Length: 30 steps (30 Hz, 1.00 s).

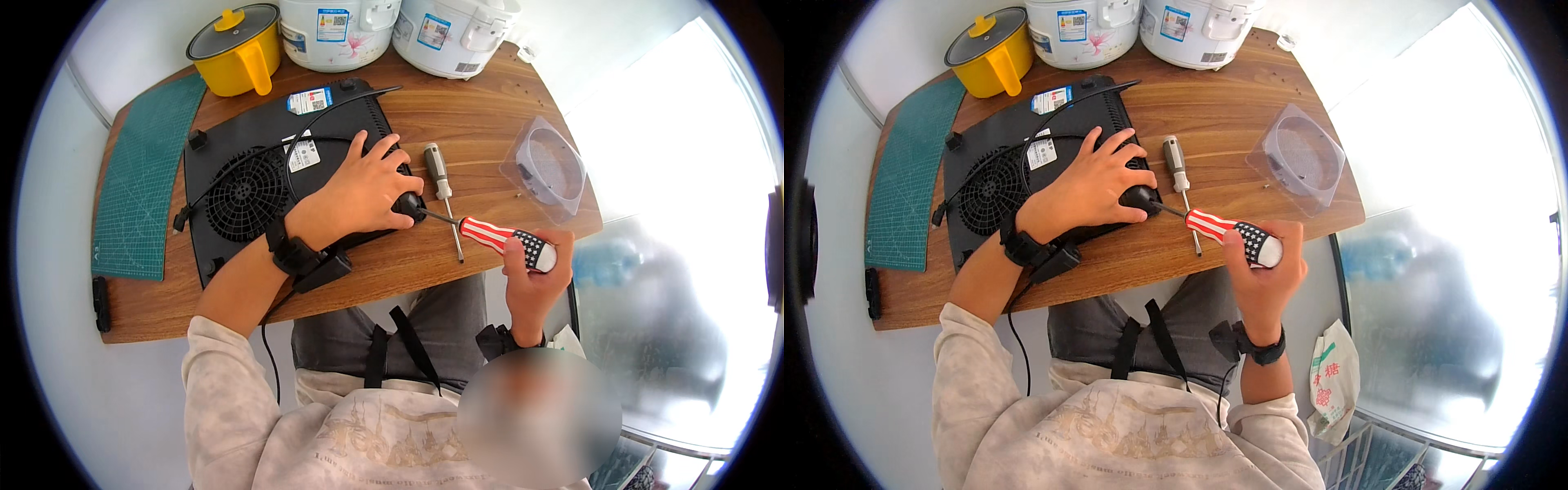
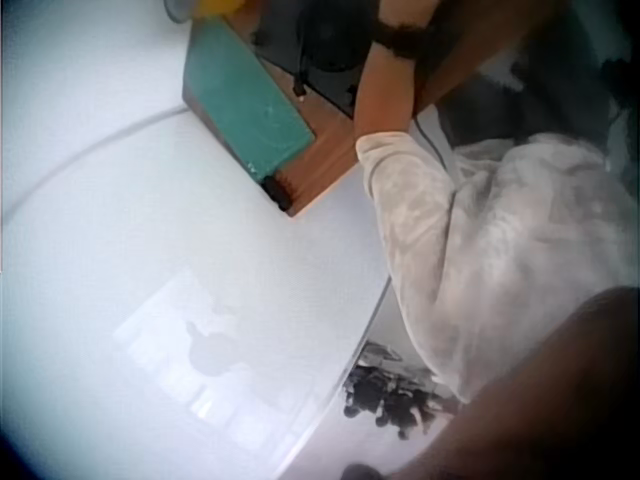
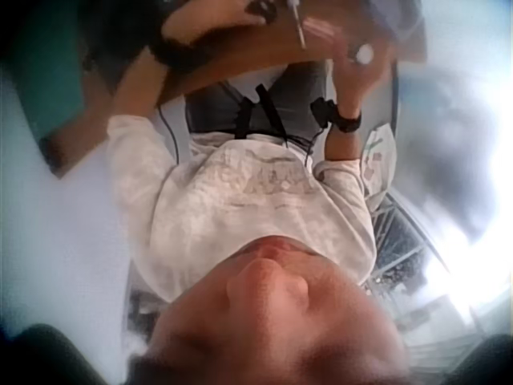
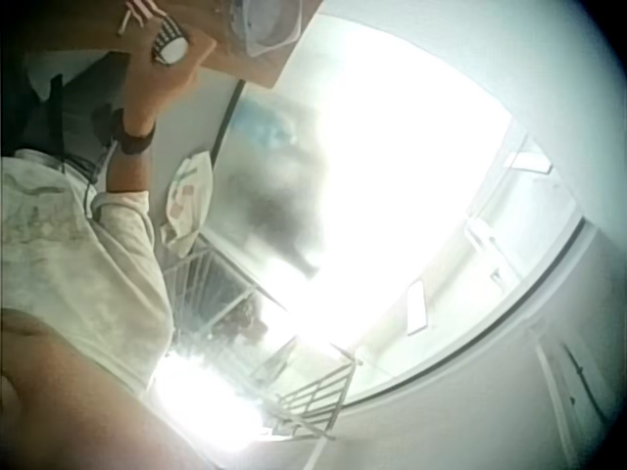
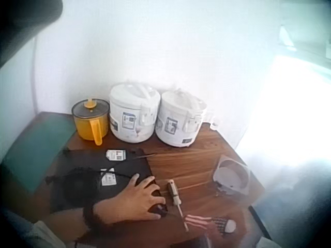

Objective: The person uses a screwdriver to fasten screws into the underside of a black portable induction cooktop. They place screws into holes, tighten them, and reposition the cooktop to access different screw locations. The cooktop is flipped to show the top surface at the end.

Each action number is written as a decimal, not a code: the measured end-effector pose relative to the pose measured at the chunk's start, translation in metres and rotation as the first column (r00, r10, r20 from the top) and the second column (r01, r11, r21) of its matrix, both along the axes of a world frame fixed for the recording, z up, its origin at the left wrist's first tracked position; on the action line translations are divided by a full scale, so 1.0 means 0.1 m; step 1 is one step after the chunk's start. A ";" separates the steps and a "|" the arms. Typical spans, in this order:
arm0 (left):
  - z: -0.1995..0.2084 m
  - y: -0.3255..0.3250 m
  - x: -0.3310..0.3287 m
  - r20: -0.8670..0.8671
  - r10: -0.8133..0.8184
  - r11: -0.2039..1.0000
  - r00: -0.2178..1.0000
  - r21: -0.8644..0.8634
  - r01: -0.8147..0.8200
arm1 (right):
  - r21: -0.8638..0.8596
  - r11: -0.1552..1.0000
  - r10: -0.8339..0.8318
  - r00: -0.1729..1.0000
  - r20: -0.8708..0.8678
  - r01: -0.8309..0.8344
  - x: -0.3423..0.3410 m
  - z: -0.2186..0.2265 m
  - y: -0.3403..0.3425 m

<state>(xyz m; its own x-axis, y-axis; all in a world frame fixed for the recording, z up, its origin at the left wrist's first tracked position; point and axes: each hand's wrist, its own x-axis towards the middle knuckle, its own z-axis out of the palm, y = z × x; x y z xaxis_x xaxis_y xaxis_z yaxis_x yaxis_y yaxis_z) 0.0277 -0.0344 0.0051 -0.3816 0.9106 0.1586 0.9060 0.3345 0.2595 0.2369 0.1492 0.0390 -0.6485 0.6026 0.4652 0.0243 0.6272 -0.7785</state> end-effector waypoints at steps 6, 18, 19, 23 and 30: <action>0.01 0.02 0.01 0.011 0.006 1.000 1.000 -0.014 -0.006 | 0.182 0.980 0.092 0.995 -0.022 -0.087 -0.11 0.15 -0.09; 0.09 -0.01 0.03 0.008 -0.006 1.000 1.000 -0.013 0.006 | 0.344 0.890 0.247 0.951 0.185 -0.298 -0.65 0.66 -0.31; 0.06 -0.01 0.02 -0.007 -0.011 1.000 1.000 0.014 0.011 | 0.368 0.881 0.247 0.952 0.182 -0.299 -0.72 0.67 -0.32; -0.05 -0.02 -0.02 -0.031 -0.014 0.995 0.999 0.102 0.017 | 0.215 0.857 0.469 0.882 0.049 -0.468 -0.94 0.61 -0.31; 0.03 0.01 -0.01 0.003 -0.027 1.000 1.000 -0.010 0.027 | -0.362 0.729 0.495 0.813 -0.306 -0.581 -0.99 0.41 -0.15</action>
<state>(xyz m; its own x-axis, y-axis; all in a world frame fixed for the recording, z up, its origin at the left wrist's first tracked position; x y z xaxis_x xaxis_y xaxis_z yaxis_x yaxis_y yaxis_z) 0.0267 -0.0339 0.0079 -0.3572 0.9222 0.1481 0.9140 0.3124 0.2589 0.1379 0.1338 0.0796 -0.8566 0.3380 0.3898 -0.3787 0.1013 -0.9200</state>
